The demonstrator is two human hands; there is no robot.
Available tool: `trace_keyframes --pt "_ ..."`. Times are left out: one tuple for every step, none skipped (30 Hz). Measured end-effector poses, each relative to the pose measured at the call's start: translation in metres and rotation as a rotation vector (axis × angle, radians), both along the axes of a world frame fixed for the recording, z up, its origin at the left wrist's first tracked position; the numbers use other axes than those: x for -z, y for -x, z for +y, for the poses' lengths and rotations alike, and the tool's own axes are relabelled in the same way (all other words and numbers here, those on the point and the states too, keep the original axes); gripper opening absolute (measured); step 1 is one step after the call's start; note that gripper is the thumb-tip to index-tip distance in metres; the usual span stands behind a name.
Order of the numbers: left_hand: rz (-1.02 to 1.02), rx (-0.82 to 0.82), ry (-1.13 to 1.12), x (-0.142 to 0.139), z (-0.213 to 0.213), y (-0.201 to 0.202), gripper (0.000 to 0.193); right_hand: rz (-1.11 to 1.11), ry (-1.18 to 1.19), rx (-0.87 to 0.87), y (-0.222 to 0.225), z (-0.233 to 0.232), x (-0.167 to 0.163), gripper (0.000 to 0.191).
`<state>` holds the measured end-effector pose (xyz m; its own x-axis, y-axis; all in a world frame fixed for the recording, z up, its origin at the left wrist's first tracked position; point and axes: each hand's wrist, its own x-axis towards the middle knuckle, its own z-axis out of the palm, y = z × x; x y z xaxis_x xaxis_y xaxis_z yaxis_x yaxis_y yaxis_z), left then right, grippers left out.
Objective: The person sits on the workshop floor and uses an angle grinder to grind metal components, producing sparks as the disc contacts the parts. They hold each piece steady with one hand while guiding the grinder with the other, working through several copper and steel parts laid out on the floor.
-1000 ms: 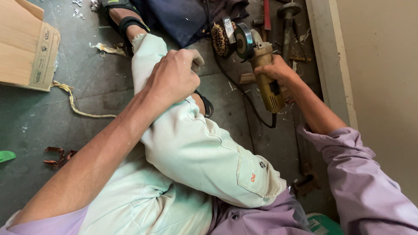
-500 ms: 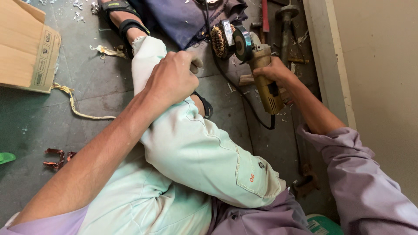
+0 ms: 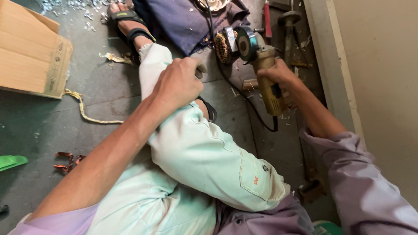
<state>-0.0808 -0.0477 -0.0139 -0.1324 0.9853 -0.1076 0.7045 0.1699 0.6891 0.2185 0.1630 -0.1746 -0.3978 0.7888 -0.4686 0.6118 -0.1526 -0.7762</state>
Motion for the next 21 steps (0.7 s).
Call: trace_keyframes --pt "0.011 0.001 0.006 0.0 0.001 0.0 0.033 -0.018 -0.01 0.015 0.0 0.0 -0.002 0.052" --pt "0.02 0.003 0.013 0.0 0.0 -0.001 0.033 -0.038 -0.02 0.032 -0.004 0.0 -0.005 0.053" --pt "0.031 0.004 -0.019 -0.001 0.0 -0.001 0.033 -0.058 -0.034 0.052 -0.008 0.0 -0.009 0.053" --pt "0.042 0.005 -0.055 -0.002 0.0 -0.003 0.033 -0.019 -0.034 0.075 -0.013 0.001 -0.013 0.053" --pt "0.054 0.009 -0.09 -0.004 0.0 -0.003 0.033 0.021 -0.033 0.102 -0.019 0.001 -0.017 0.052" --pt "0.091 0.024 -0.114 -0.005 -0.001 -0.004 0.031 0.061 -0.029 0.131 -0.025 0.0 -0.02 0.052" --pt "0.128 0.041 -0.138 -0.006 -0.002 -0.006 0.028 0.03 -0.037 0.149 -0.032 -0.002 -0.022 0.049" --pt "0.168 0.057 -0.169 -0.007 -0.002 -0.007 0.026 0.004 -0.05 0.166 -0.039 -0.001 -0.025 0.046" --pt "0.208 0.093 -0.164 -0.007 0.0 -0.008 0.024 -0.022 -0.069 0.179 -0.046 0.001 -0.028 0.043" --pt "0.244 0.123 -0.154 -0.007 0.0 -0.009 0.022 0.043 -0.064 0.198 -0.053 0.003 -0.03 0.042" --pt "0.277 0.149 -0.136 -0.006 0.001 -0.01 0.019 0.104 -0.051 0.212 -0.061 0.002 -0.031 0.042" --pt "0.303 0.166 -0.057 -0.005 0.004 -0.008 0.02 0.161 -0.03 0.225 -0.068 0.0 -0.031 0.041" --pt "0.325 0.185 0.026 -0.004 0.012 -0.004 0.021 0.15 -0.011 0.246 -0.074 -0.001 -0.031 0.04" --pt "0.347 0.201 0.113 0.0 0.019 0.0 0.022 0.138 0.012 0.265 -0.08 -0.003 -0.031 0.039" --pt "0.34 0.2 0.181 0.006 0.03 0.004 0.024 0.137 0.027 0.285 -0.083 -0.004 -0.03 0.037" --pt "0.344 0.196 0.23 0.013 0.048 0.009 0.026 0.167 -0.037 0.264 -0.084 -0.006 -0.029 0.04" --pt "0.348 0.188 0.273 0.021 0.069 0.017 0.028 0.2 -0.109 0.241 -0.084 -0.01 -0.027 0.043" --pt "0.316 0.141 0.339 0.034 0.091 0.023 0.03 0.223 -0.175 0.222 -0.085 -0.013 -0.025 0.047" --pt "0.272 0.098 0.418 0.053 0.11 0.024 0.033 0.189 -0.129 0.224 -0.086 -0.017 -0.024 0.039" --pt "0.226 0.06 0.498 0.074 0.128 0.026 0.036 0.151 -0.081 0.23 -0.084 -0.024 -0.024 0.034" --pt "0.171 0.071 0.412 0.098 0.142 0.023 0.036 0.157 -0.062 0.272 -0.082 -0.029 -0.021 0.033"
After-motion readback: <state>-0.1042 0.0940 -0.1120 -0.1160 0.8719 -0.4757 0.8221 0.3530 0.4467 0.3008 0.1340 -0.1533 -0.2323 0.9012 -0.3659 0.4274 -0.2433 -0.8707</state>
